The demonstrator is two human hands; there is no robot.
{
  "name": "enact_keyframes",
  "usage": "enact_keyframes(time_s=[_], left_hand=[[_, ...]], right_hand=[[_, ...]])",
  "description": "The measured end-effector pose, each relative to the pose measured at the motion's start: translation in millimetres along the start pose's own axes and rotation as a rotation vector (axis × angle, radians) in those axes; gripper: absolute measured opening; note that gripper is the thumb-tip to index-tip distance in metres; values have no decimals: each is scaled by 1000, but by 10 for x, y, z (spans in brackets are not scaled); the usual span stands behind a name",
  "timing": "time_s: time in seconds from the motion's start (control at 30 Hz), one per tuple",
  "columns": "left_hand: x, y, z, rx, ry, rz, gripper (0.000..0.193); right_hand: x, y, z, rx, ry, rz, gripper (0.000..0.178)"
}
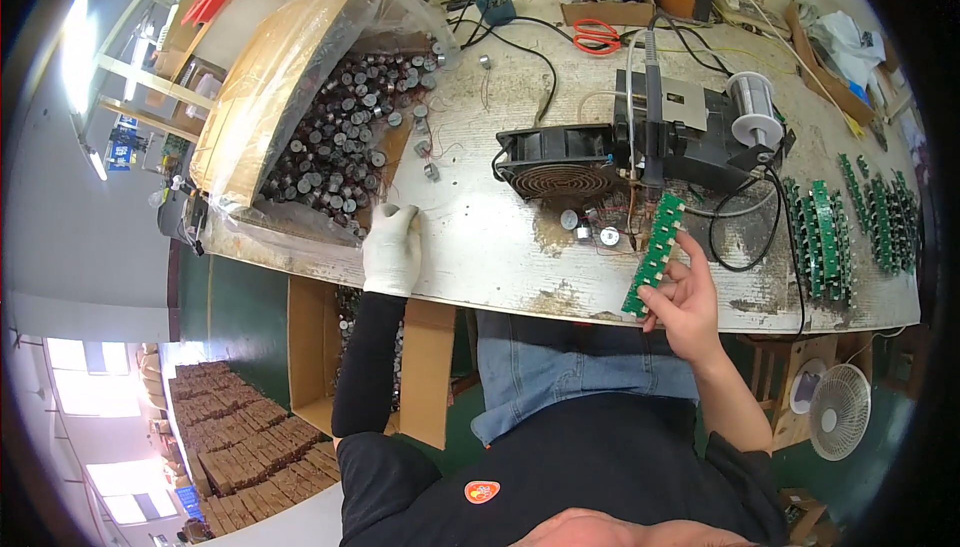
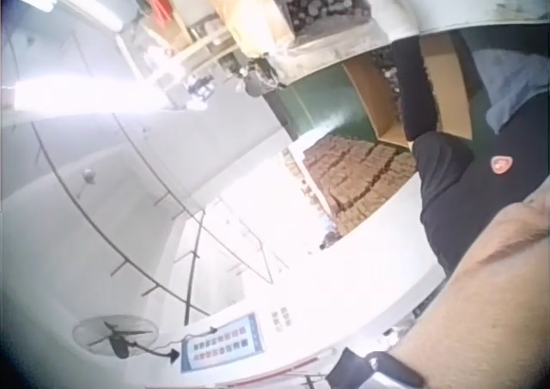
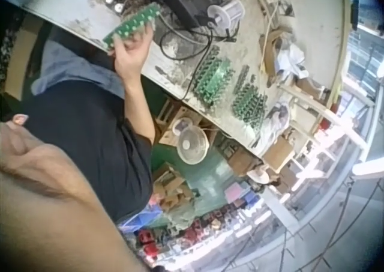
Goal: The person picks up a motor from a box, aligns its wires with a circuit board, and solders them using a soldering iron. After completing the connections, the person places the assembled circuit board onto the table and repeats the process.
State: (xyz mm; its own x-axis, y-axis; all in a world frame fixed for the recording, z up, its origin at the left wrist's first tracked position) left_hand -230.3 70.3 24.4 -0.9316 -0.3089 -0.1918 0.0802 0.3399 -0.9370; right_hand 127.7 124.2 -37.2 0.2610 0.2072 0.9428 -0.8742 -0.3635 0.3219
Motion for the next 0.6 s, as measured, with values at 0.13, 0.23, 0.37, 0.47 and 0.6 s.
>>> enact_keyframes(time_s=[0.13, 0.23, 0.37, 0.47, 0.6], left_hand=[[166, -57, 121, -152, 20, 356, 17], [232, 146, 194, 53, -341, 923, 16], [1, 121, 198, 38, -324, 1051, 23], [-144, 167, 249, 152, -414, 1164, 26], [-224, 165, 231, 202, -416, 1218, 29]], right_hand=[[-1, -3, -3, 11, 6, 11, 74], [-13, 5, -15, 25, 9, 11, 74], [-18, -3, -7, 13, 9, 14, 74], [-20, -10, 1, 6, 10, 9, 74], [-28, -25, 9, 12, 17, -18, 74]])
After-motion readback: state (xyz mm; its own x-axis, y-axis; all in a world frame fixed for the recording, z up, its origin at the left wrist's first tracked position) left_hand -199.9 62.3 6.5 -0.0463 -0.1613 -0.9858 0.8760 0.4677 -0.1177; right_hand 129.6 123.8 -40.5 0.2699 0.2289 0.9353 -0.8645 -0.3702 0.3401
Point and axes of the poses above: each hand's wrist, its own z-axis away from the middle knuckle, its own y-axis out of the palm, x = y × z, the point moved 10 cm from there along -z, towards the middle knuckle, and after that the axes turned 5 degrees about -y, right-handed, at the moved point
